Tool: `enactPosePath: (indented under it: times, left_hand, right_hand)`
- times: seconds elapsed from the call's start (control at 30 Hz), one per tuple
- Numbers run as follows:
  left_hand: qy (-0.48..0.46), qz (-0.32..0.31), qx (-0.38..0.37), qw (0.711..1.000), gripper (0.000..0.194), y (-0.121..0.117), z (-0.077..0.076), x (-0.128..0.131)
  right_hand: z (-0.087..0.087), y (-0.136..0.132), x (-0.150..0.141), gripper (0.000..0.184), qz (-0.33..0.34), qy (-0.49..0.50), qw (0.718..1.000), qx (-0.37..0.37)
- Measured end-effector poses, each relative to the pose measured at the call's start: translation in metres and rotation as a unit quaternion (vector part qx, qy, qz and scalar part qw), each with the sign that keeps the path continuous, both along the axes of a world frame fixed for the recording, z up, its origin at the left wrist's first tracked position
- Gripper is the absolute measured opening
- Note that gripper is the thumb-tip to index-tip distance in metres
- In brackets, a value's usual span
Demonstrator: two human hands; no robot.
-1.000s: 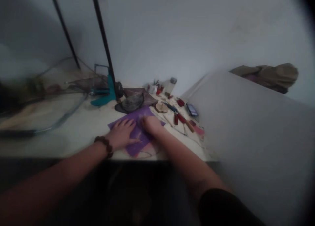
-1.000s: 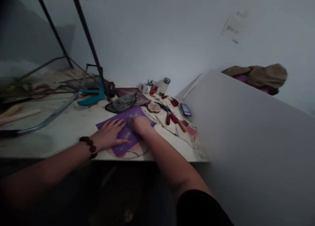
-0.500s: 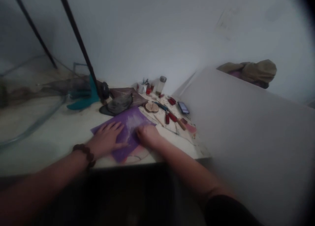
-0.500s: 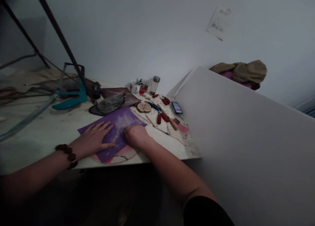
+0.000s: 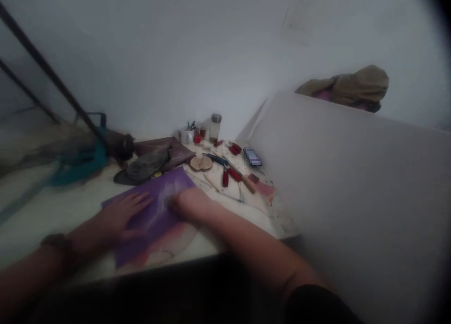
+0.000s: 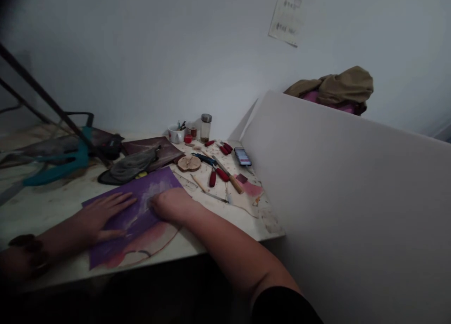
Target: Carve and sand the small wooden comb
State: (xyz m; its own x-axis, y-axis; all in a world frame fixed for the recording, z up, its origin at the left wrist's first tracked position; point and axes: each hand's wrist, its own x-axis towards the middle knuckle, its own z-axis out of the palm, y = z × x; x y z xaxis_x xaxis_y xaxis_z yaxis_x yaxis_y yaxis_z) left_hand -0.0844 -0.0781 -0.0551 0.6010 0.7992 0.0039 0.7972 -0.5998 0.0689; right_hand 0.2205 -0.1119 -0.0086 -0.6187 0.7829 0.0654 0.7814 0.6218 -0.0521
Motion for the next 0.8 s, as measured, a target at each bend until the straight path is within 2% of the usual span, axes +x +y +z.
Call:
enactPosePath:
  times: [0.1,0.2,0.3,0.43,0.63,0.8]
  left_hand:
    - [-0.001,-0.013,-0.022,1.0,0.081,0.007,0.01,0.001]
    - [-0.009,0.032,-0.017,0.999,0.077,0.004,0.013,0.013]
    - [0.01,0.075,0.008,0.997,0.084,-0.004,0.007,0.03]
    - [0.053,0.074,0.04,0.995,0.091,-0.013,-0.001,0.042]
    - [0.062,0.058,0.051,0.995,0.095,-0.015,-0.001,0.039]
    - [0.044,0.046,0.057,0.996,0.094,-0.012,-0.01,0.032]
  right_hand:
    - [-0.002,-0.005,0.01,0.039,0.025,0.021,0.999,0.011]
    - [-0.002,-0.004,0.012,0.04,0.04,0.038,0.998,0.019]
    - [-0.001,-0.003,0.013,0.04,0.042,0.035,0.998,0.015]
    - [0.005,-0.006,0.017,0.039,0.046,0.028,0.998,0.018]
    - [0.015,-0.014,0.028,0.02,0.061,-0.007,0.998,0.002]
    - [0.012,-0.017,0.019,0.021,0.065,0.002,0.998,0.01]
